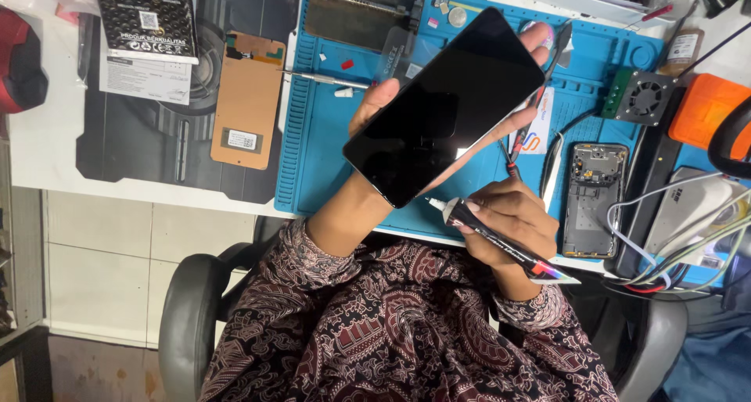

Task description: The person holds a smartphone whose screen is held by rubber bands, then picks up a tube of adhesive and squeezes glue along the edge of the phone, rotating the phone to apply adhesive around its frame while seated at a repair workbench.

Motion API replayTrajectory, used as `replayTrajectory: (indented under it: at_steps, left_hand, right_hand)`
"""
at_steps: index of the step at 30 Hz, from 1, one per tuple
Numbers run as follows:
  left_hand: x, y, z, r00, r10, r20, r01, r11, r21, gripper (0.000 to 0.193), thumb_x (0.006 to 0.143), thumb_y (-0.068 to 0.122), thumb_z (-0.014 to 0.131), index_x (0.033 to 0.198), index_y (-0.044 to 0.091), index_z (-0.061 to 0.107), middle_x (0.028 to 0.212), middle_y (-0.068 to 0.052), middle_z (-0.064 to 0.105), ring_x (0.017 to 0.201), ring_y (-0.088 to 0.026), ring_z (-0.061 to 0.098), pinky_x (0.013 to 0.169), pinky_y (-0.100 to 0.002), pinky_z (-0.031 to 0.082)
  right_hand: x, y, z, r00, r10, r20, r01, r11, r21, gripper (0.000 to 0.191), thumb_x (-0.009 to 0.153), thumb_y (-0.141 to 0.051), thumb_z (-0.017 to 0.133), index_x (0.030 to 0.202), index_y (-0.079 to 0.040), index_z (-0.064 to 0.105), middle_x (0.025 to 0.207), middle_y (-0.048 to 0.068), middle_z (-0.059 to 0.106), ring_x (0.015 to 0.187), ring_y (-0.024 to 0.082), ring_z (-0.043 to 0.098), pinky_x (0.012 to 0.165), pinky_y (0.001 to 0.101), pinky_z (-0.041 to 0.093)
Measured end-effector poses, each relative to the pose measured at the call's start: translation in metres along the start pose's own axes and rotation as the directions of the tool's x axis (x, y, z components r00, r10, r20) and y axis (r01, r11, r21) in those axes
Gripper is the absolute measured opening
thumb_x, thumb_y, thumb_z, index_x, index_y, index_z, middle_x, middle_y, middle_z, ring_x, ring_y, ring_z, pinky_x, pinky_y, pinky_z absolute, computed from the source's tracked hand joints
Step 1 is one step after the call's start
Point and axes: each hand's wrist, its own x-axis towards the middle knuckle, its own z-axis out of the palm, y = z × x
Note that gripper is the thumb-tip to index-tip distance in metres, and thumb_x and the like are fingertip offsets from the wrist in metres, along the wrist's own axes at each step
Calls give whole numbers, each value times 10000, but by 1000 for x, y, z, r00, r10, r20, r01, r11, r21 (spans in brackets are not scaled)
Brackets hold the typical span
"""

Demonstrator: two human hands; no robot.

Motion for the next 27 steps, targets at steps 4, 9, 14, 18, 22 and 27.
replayTrajectory:
  at_steps: [4, 9, 14, 18, 22, 27]
  left_hand:
    - [0, 0, -2, 1000, -18, 23, 17, 999, 28, 1069, 925, 551, 589, 1675, -22, 87, 1732, -184, 32, 1628, -285, 54, 1313, -490, 79]
    - [0, -1, -4, 999, -17, 30, 16, 999, 46, 1067, 933, 557, 585, 1671, -29, 84, 1730, -188, 37, 1622, -292, 73, 1306, -493, 96]
    - [1, -2, -3, 1000, -16, -2, 16, 1000, 3, 1072, 919, 538, 584, 1664, -40, 76, 1727, -197, 30, 1616, -298, 73, 1304, -496, 91]
    - [0, 0, -1, 1000, -24, -3, 24, 1000, 13, 1073, 922, 536, 583, 1669, -41, 73, 1730, -194, 30, 1620, -291, 73, 1307, -487, 90]
    - [0, 0, -1, 1000, -22, 1, 22, 999, 40, 1075, 926, 546, 581, 1669, -40, 72, 1729, -195, 33, 1617, -296, 75, 1304, -490, 94]
    - [0, 1, -2, 1000, -28, 6, 28, 998, 52, 1080, 927, 554, 585, 1674, -33, 71, 1732, -190, 38, 1620, -291, 79, 1307, -483, 96]
  right_hand:
    - [-2, -1, -2, 999, 9, 52, -8, 1000, -15, 254, 807, -3, 864, 990, 29, 691, 824, 117, 674, 774, 262, 711, 670, 320, 597]
    - [-2, -5, -4, 997, 38, 74, -34, 998, -50, 269, 788, 3, 872, 993, 23, 697, 819, 105, 667, 785, 256, 709, 681, 321, 594]
    - [1, -7, -4, 996, 17, 86, -12, 999, -53, 276, 785, 12, 880, 990, 22, 696, 810, 97, 669, 782, 254, 709, 674, 313, 590]
    - [2, -11, -5, 991, 92, 101, -81, 991, -107, 274, 801, 14, 877, 1003, 32, 693, 830, 111, 672, 795, 254, 704, 688, 324, 590]
    - [1, -12, -6, 994, 49, 93, -40, 994, -100, 263, 803, 7, 877, 989, 18, 691, 813, 97, 667, 783, 254, 705, 671, 320, 584]
    - [1, -7, -5, 995, 61, 84, -53, 994, -96, 253, 818, 12, 859, 999, 35, 683, 829, 118, 671, 779, 256, 699, 658, 320, 572]
